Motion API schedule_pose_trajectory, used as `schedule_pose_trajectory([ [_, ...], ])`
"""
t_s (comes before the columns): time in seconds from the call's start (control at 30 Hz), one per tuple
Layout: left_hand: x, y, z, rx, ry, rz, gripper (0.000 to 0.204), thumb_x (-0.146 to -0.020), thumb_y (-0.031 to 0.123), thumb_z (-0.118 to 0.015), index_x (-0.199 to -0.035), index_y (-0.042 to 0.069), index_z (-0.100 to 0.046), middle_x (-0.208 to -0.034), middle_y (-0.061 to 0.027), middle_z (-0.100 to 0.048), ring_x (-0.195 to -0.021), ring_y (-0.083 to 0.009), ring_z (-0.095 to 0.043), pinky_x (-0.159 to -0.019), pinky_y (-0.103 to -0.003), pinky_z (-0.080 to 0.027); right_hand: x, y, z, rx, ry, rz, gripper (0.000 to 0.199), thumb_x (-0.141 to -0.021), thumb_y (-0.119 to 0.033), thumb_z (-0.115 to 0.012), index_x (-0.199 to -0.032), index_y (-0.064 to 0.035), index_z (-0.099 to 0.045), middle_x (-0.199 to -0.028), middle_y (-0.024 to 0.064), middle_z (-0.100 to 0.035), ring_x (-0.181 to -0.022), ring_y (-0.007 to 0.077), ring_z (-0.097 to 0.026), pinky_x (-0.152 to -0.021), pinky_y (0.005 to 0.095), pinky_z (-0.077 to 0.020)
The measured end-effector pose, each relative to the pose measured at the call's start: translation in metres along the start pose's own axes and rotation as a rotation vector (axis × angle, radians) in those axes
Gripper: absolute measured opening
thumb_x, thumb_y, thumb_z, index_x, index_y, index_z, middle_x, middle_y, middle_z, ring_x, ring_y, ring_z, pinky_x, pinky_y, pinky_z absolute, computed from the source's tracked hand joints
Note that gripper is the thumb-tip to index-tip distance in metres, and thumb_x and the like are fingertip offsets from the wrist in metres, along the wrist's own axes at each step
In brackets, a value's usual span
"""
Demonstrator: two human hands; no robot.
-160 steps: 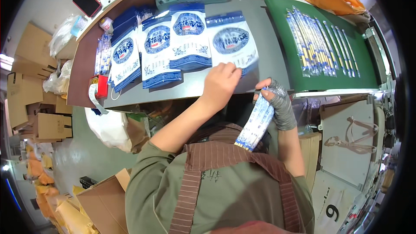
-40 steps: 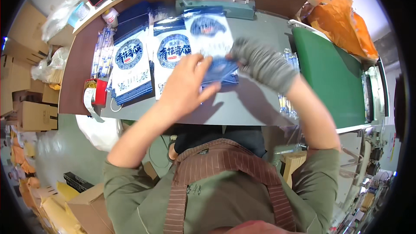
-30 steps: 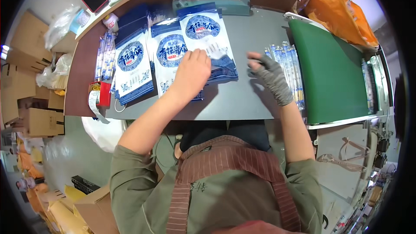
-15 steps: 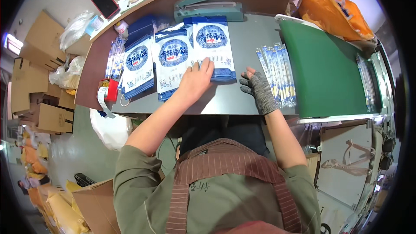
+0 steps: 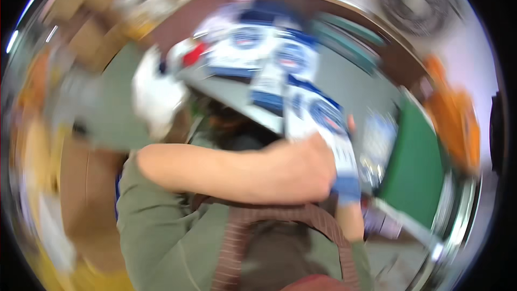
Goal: Packaging bundles of incense sticks into plastic bags and placing them into a cardboard box.
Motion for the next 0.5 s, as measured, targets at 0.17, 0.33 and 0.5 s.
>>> schedule_pose_trajectory([
  [0.17, 0.14, -0.033, 0.003, 0.658, 0.733, 0.935, 0.086, -0.085, 0.048, -0.066, -0.142, -0.003, -0.027, -0.147, -0.0241, -0.032, -0.128, -0.0335, -0.045, -0.107, -0.041, -0.035, -0.023, 0.013, 0.034, 0.928, 0.101, -0.075, 0.052, -0.091, -0.036, -0.059, -0.125, 0.0024, -0.053, -0.114, 0.0182, -0.063, -0.101, 0.0277, -0.063, -0.091, 0.0393, -0.0511],
  [0.33, 0.292, 0.026, -0.028, 1.9, 1.567, 1.389, 0.054, -0.091, 0.029, -0.065, -0.131, -0.004, -0.047, -0.121, -0.0156, -0.06, -0.105, -0.0203, -0.062, -0.09, -0.033, -0.052, -0.057, 0.234, -0.145, 1.022, -0.27, -0.421, 0.045, -0.088, -0.024, -0.063, -0.123, 0.0023, -0.052, -0.11, 0.014, -0.063, -0.092, 0.0214, -0.065, -0.08, 0.0325, -0.053],
  [0.5, 0.46, 0.106, 0.024, 1.394, 2.043, 1.61, 0.043, -0.089, 0.012, -0.065, -0.124, -0.008, -0.052, -0.116, -0.0194, -0.063, -0.098, -0.0277, -0.067, -0.082, -0.04, -0.058, -0.079, 0.39, -0.21, 1.269, -0.771, -0.446, 0.07, -0.089, -0.016, -0.065, -0.146, -0.0007, -0.029, -0.136, 0.0158, -0.046, -0.122, 0.0203, -0.047, -0.1, 0.0314, -0.0412],
])
Point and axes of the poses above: each hand's wrist, its own x-axis away from the middle knuckle, its own z-axis out of the back of the hand, y = z × x, the point moved 7 cm from there along -x, towards the middle knuckle
